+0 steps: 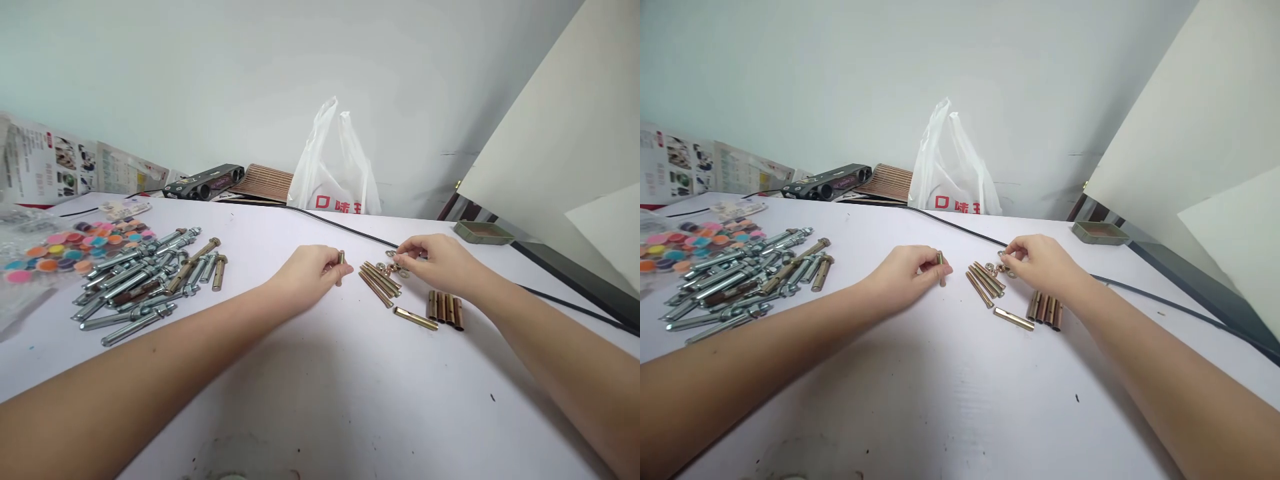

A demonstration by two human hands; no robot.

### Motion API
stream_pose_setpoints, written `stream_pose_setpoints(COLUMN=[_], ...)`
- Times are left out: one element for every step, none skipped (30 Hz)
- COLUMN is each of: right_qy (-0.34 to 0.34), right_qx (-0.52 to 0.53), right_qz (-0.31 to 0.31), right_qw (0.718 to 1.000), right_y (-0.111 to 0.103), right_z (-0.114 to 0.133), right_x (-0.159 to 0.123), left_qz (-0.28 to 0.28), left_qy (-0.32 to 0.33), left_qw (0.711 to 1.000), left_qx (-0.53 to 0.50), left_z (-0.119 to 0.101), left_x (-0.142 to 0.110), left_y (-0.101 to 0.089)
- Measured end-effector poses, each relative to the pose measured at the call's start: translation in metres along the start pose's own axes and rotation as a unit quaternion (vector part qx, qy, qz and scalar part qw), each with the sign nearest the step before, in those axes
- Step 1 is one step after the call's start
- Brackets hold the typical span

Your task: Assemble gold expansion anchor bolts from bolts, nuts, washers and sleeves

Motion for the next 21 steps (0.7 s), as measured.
stream_pose_setpoints(right_qy=[0.003, 0.006, 0.011, 0.019, 0.028, 0.036, 0.043, 0.046, 0.047, 0.046, 0.046, 0.048, 0.049, 0.049, 0.047, 0.045, 0.041, 0.038, 0.038, 0.042, 0.048], right_qx=[-0.007, -0.011, -0.014, -0.017, -0.021, -0.026, -0.028, -0.028, -0.027, -0.024, -0.021, -0.017, -0.012, -0.006, 0.001, 0.007, 0.01, 0.011, 0.012, 0.014, 0.015], right_qz=[0.008, 0.015, 0.02, 0.023, 0.025, 0.028, 0.035, 0.047, 0.062, 0.078, 0.096, 0.114, 0.129, 0.14, 0.146, 0.148, 0.146, 0.144, 0.14, 0.135, 0.129], right_qw=[1.0, 1.0, 1.0, 0.999, 0.999, 0.999, 0.998, 0.997, 0.997, 0.996, 0.994, 0.992, 0.99, 0.989, 0.988, 0.988, 0.988, 0.989, 0.989, 0.99, 0.99], right_y=[0.001, 0.001, 0.0, -0.002, -0.005, -0.006, -0.007, -0.006, -0.003, 0.0, 0.004, 0.008, 0.012, 0.015, 0.018, 0.02, 0.022, 0.024, 0.025, 0.025, 0.025], right_z=[-0.002, -0.003, -0.005, -0.007, -0.01, -0.012, -0.014, -0.015, -0.015, -0.015, -0.014, -0.013, -0.013, -0.012, -0.011, -0.011, -0.011, -0.011, -0.013, -0.014, -0.017], right_x=[0.001, 0.001, 0.001, 0.0, 0.0, -0.001, -0.001, -0.002, -0.003, -0.003, -0.004, -0.006, -0.007, -0.007, -0.008, -0.007, -0.007, -0.006, -0.005, -0.004, -0.003], left_qz=[0.007, 0.011, 0.014, 0.014, 0.015, 0.015, 0.015, 0.015, 0.017, 0.02, 0.024, 0.029, 0.033, 0.035, 0.037, 0.037, 0.037, 0.038, 0.04, 0.044, 0.049], left_qy=[0.001, 0.001, 0.0, -0.002, -0.005, -0.007, -0.008, -0.005, -0.001, 0.003, 0.008, 0.011, 0.012, 0.012, 0.011, 0.01, 0.009, 0.006, 0.002, -0.004, -0.01], left_qw=[1.0, 1.0, 1.0, 1.0, 1.0, 1.0, 1.0, 1.0, 1.0, 1.0, 0.999, 0.999, 0.999, 0.999, 0.999, 0.999, 0.999, 0.999, 0.999, 0.999, 0.999], left_qx=[0.002, 0.002, 0.001, 0.001, 0.003, 0.006, 0.011, 0.017, 0.021, 0.022, 0.022, 0.02, 0.018, 0.015, 0.012, 0.009, 0.006, 0.0, -0.006, -0.013, -0.022], left_z=[0.001, 0.002, 0.003, 0.004, 0.006, 0.008, 0.01, 0.012, 0.013, 0.013, 0.014, 0.014, 0.015, 0.016, 0.016, 0.017, 0.017, 0.018, 0.018, 0.02, 0.021], left_x=[0.0, 0.0, 0.0, 0.001, 0.001, 0.002, 0.002, 0.003, 0.003, 0.003, 0.003, 0.003, 0.004, 0.004, 0.004, 0.004, 0.005, 0.005, 0.005, 0.005, 0.005], left_y=[0.003, 0.006, 0.008, 0.009, 0.01, 0.01, 0.011, 0.011, 0.012, 0.013, 0.014, 0.015, 0.016, 0.017, 0.017, 0.017, 0.018, 0.018, 0.018, 0.019, 0.02])
Point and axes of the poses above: each hand's wrist, its own x-axis towards the middle knuckle, its own y-axis out of the palm, z = x × y, the point moved 10 cm from there along x, towards the middle knuckle, and after that the axes turned 3 degrees about z, right-handed, at the moved point
